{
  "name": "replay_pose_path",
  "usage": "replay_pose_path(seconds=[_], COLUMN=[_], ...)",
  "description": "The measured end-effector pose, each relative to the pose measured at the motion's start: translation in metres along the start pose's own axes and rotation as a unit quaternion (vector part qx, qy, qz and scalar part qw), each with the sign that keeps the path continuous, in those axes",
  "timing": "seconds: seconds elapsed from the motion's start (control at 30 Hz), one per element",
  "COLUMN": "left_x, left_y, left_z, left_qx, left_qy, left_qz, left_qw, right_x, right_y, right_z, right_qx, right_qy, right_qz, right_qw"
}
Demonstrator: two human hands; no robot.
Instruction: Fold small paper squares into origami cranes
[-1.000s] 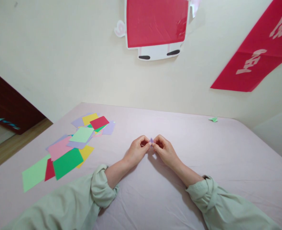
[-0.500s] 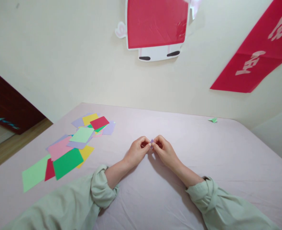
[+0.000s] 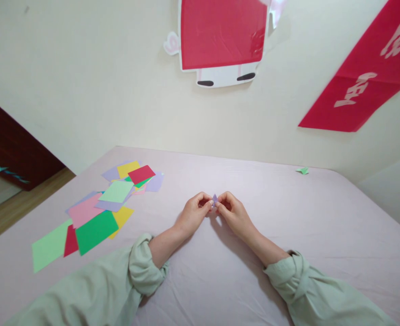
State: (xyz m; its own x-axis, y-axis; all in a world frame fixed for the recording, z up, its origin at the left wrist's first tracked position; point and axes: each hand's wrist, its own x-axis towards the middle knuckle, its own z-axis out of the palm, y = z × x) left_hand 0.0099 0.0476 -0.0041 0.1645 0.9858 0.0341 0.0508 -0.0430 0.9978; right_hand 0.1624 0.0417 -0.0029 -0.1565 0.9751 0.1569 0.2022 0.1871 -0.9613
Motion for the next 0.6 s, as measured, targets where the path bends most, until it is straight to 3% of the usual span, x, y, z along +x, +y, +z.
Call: replay_pose_path(seconds=[0.13,0.23,0.37,0.6], left_x=[-0.004,-0.010,-0.013,0.000], left_y=[0.006,0.009,0.008,-0.003], left_z=[0.001,0.005,0.008,0.002], left_qx=[0.066,0.078,0.034,0.016], left_qy=[0.067,0.040,0.017,0.056], left_qz=[0.059,0.087,0.067,0.028], left_qw=[0.994,0.992,0.997,0.998], right_x=[-0.001,-0.002,-0.005,-0.005], right_y=[0.000,-0.002,-0.005,-0.006], right_z=[0.000,0.000,0.003,0.005], right_qx=[-0.031,-0.060,-0.077,-0.097], right_qy=[0.037,0.054,0.050,-0.002], right_qz=[-0.005,-0.024,-0.044,-0.075], right_qw=[0.999,0.996,0.995,0.992])
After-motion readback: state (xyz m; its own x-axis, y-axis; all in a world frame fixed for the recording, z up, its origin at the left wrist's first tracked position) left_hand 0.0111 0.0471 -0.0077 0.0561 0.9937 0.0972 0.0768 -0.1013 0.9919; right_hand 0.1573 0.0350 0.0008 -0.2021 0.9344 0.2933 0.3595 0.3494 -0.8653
